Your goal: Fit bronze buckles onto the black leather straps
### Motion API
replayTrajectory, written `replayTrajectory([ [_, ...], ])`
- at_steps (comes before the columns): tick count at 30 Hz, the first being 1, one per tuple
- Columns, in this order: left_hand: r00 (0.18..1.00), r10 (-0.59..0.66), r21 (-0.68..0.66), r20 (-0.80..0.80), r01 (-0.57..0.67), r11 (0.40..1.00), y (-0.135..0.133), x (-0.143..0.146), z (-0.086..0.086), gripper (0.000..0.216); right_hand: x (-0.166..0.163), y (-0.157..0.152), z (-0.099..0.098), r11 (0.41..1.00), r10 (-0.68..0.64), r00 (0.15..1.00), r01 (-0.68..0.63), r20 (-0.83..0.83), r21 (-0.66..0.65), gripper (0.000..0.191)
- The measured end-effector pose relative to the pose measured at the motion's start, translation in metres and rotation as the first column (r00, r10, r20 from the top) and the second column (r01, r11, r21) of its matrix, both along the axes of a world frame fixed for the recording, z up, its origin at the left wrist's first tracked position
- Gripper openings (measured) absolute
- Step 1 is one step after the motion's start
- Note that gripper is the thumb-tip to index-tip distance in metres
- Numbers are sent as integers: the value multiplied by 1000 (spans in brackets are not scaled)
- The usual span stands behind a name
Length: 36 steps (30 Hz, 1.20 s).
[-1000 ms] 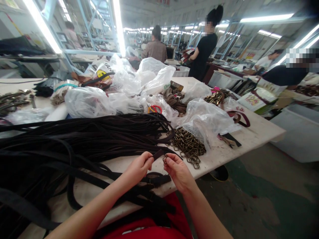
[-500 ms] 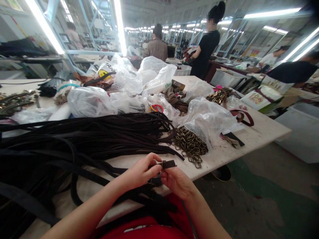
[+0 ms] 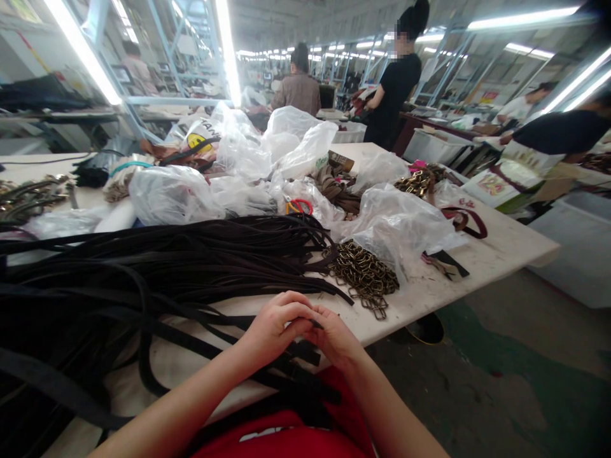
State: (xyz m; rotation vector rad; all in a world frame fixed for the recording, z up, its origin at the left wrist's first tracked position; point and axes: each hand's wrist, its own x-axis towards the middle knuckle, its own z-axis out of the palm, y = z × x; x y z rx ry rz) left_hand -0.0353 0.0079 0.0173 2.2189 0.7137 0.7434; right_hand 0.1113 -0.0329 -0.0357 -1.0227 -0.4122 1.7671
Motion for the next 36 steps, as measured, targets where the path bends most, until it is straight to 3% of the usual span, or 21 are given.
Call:
replayTrajectory([
  [2, 998, 12, -59, -56, -15, 998, 0, -2, 3, 15, -1, 1, 0, 1000, 2, 1000, -2, 9, -15, 26],
  [6, 950, 212, -140, -231, -248, 959, 4, -2, -4, 14, -7, 2, 2, 999, 9, 999, -8, 32, -34, 25],
  [9, 896, 312, -75, -315, -352, 933, 5, 0, -12, 13, -12, 2, 3, 1000, 22, 999, -22, 30, -16, 23],
  [13, 891, 300, 69, -340, -294, 953, 5, -1, -18, 6, -13, 0, 3, 998, 24, 992, -30, 123, 46, 18],
  [16, 925, 224, -11, -306, -239, 971, 6, -5, -23, 7, -8, -4, 4, 988, 30, 957, -72, 288, 137, 15],
  [18, 937, 202, -83, -285, -235, 969, 7, -6, -25, 22, -5, -7, 5, 974, 32, 929, -111, 368, 196, 16],
  [20, 941, 196, -84, -275, -227, 970, 5, -5, -26, 29, -5, -8, 7, 965, -27, 906, -87, 423, 247, 17],
  [24, 928, 178, 72, -327, -164, 984, -6, 1, -22, 15, -8, -15, 9, 947, -192, 834, 18, 517, 322, 21],
  [28, 879, 196, 228, -436, -103, 968, -15, 1, -19, 12, 3, -25, 4, 940, -301, 700, 102, 648, 326, 19],
  [31, 880, 148, 234, -452, -43, 971, -4, -7, -25, 24, 23, -28, -6, 944, -314, 592, 109, 743, 312, 17],
  [33, 869, 177, 236, -461, -72, 969, 12, -13, -32, 32, 38, -26, -13, 958, -269, 444, 27, 855, 287, 15],
  [36, 787, 329, 322, -522, -175, 930, 38, -16, -44, 24, 51, -20, -21, 966, -200, 106, -145, 974, 214, 19],
])
